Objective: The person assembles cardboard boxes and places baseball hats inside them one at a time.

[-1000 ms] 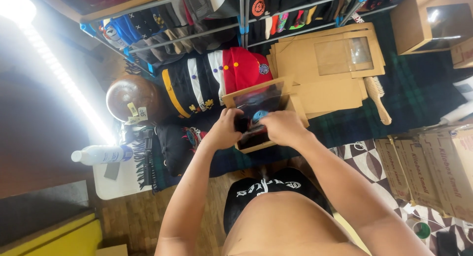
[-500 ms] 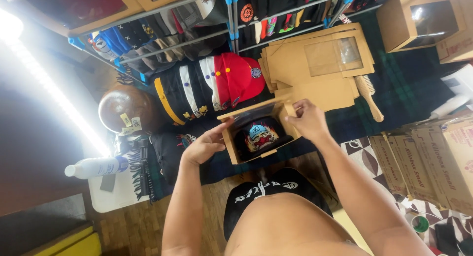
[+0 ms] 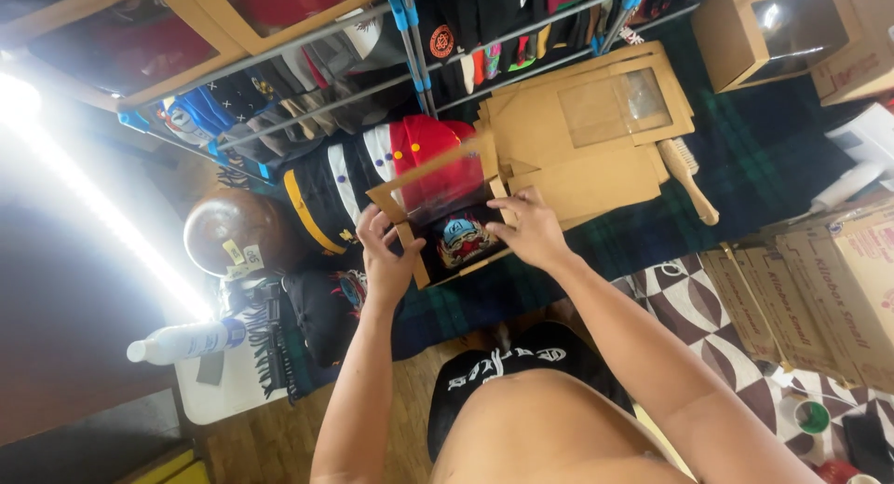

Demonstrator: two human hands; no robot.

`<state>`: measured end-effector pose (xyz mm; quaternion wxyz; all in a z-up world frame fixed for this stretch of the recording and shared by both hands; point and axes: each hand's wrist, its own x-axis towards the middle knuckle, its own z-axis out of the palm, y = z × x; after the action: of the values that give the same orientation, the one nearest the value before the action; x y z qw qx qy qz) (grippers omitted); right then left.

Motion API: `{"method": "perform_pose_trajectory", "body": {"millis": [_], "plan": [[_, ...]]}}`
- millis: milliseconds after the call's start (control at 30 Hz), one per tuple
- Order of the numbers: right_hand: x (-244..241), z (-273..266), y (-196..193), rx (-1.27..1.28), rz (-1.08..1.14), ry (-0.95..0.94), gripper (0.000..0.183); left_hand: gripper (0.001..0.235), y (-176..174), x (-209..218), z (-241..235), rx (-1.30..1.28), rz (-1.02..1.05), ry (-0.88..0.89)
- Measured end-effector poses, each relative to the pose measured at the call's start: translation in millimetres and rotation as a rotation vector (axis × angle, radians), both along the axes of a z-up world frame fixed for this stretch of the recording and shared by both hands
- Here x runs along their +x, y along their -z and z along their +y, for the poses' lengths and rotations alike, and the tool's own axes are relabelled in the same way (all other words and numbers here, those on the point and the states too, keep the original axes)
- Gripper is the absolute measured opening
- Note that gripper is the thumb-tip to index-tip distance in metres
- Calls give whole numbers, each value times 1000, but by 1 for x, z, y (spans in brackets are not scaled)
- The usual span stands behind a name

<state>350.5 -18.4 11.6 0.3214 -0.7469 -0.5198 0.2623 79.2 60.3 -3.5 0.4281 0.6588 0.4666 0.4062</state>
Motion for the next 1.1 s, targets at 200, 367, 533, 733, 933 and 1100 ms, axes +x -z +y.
{"method": "perform_pose_trajectory", "body": {"millis": [200,367,533,733,933,1100], "plan": [[21,4,31,335,253,16,17,52,-42,10,-1,395,158,97],[9,-20,-57,193,879,70,58,36,-56,2,-4,319,492,153],[21,-25,-39,208,430,-209,60,44,-48,-8,-16,249,565,37],[11,-25,-25,502,-104,-214,29,52,-43,-14,-58,120,100,-21],[16,-30,-9,721,-372,-231,15,35,-14,-8,-76,368,249,-97],[18,-36,-16,750,-422,-241,17,33,-16,-4,-75,357,175,-193]]}}
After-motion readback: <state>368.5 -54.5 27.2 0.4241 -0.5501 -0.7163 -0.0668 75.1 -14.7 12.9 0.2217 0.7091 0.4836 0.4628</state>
